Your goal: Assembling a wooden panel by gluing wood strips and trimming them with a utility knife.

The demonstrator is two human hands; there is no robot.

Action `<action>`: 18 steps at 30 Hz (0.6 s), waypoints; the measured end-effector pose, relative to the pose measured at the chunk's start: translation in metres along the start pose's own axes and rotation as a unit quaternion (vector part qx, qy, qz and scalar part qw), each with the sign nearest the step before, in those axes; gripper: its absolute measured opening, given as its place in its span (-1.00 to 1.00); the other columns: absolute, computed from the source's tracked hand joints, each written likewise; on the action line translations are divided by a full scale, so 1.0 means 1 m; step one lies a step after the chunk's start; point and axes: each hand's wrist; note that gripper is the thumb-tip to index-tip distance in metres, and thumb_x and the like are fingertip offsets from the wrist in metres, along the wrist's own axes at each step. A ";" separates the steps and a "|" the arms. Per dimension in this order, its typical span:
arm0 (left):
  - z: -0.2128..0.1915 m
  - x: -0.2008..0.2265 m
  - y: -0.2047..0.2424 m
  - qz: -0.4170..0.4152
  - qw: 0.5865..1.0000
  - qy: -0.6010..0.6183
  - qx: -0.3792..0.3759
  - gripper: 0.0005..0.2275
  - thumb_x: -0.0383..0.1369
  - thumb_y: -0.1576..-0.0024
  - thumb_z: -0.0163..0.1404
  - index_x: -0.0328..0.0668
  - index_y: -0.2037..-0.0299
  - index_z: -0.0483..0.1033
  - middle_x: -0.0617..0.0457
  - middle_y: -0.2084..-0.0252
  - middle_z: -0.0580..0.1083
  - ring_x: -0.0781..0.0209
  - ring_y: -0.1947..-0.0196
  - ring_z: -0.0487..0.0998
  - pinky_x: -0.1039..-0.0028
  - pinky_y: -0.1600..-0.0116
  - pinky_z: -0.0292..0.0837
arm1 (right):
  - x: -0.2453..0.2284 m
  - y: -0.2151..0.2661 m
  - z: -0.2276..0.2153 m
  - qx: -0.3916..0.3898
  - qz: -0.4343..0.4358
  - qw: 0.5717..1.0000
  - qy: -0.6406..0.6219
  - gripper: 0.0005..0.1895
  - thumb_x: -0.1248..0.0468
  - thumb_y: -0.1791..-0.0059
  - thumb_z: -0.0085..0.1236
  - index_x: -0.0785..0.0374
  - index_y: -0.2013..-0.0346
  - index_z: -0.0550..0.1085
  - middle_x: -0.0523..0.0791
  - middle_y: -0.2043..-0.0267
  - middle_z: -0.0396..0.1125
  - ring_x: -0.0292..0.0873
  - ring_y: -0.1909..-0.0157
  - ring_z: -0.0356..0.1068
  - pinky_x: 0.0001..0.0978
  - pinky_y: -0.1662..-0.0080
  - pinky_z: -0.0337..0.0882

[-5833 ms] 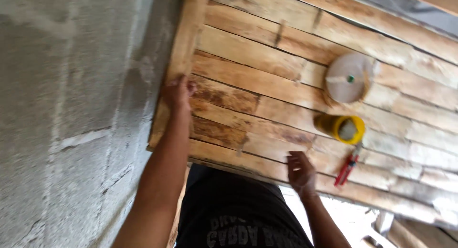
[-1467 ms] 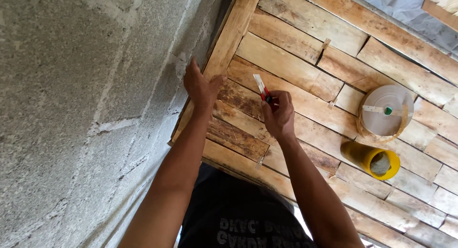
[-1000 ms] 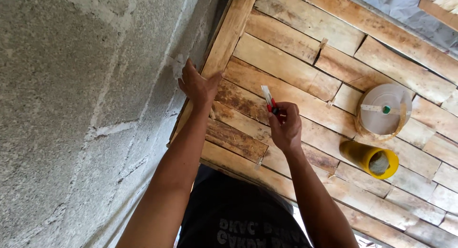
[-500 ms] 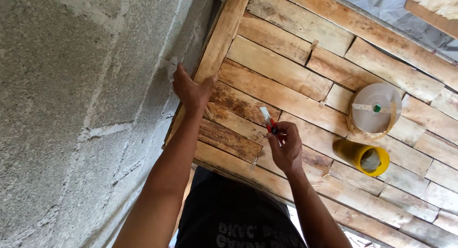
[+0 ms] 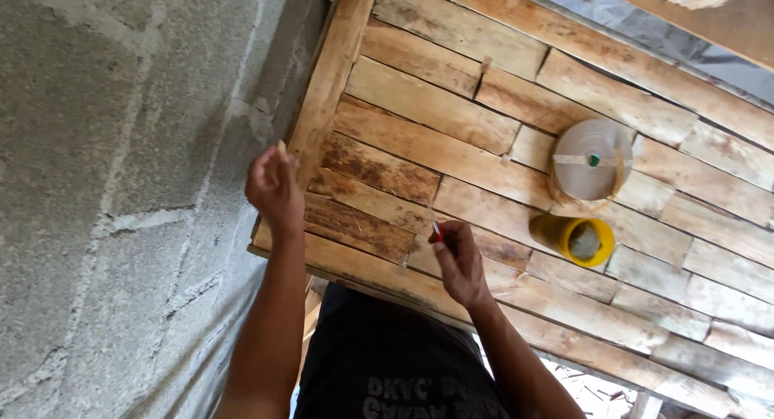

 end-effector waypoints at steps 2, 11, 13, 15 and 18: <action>-0.007 0.005 0.036 -0.017 0.997 0.029 -0.070 -0.87 -0.38 -0.34 0.09 -0.30 0.07 0.52 0.00 0.14 0.59 0.28 0.18 0.61 0.49 0.07 0.59 | -0.012 0.007 -0.002 0.010 0.015 0.999 0.034 -0.67 0.33 -0.06 0.10 0.34 -0.09 0.32 -0.12 0.23 0.36 -0.35 0.28 0.26 -0.48 0.21 0.35; 0.025 0.035 0.191 -0.257 0.903 0.017 -0.344 -0.70 -0.47 -0.19 0.04 -0.40 -0.13 0.47 0.00 0.16 0.61 0.33 0.29 0.66 0.44 0.21 0.64 | -0.030 0.021 -0.027 0.012 0.009 0.994 0.104 -0.65 0.34 0.05 0.30 0.33 0.02 0.43 -0.12 0.14 0.49 -0.31 0.25 0.39 -0.42 0.20 0.43; 0.035 0.044 0.211 -0.269 0.896 0.025 -0.351 -0.63 -0.51 -0.17 0.00 -0.41 -0.20 0.41 0.01 0.10 0.60 0.34 0.25 0.67 0.43 0.23 0.64 | -0.032 0.022 -0.032 -0.005 -0.012 0.996 0.089 -0.65 0.35 0.06 0.31 0.33 0.03 0.43 -0.12 0.09 0.49 -0.30 0.19 0.44 -0.40 0.16 0.47; 0.041 0.050 0.227 -0.304 0.879 0.068 -0.361 -0.52 -0.51 -0.21 0.03 -0.41 -0.34 0.25 -0.10 0.24 0.58 0.29 0.34 0.62 0.45 0.25 0.58 | -0.029 0.026 -0.038 -0.038 -0.012 0.995 0.091 -0.65 0.35 0.07 0.33 0.33 0.05 0.43 -0.11 0.10 0.50 -0.27 0.10 0.50 -0.36 0.08 0.53; 0.047 0.062 0.242 -0.308 0.885 0.055 -0.345 -0.50 -0.50 -0.19 0.05 -0.44 -0.35 0.24 -0.09 0.28 0.58 0.29 0.36 0.61 0.44 0.27 0.58 | -0.017 0.032 -0.048 -0.053 0.012 0.995 0.085 -0.69 0.34 0.05 0.29 0.33 0.06 0.43 -0.11 0.17 0.52 -0.26 0.11 0.52 -0.36 0.06 0.54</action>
Point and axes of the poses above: each hand's wrist, its own y-axis away from the middle knuckle, its own z-axis out of the palm, x = y × z
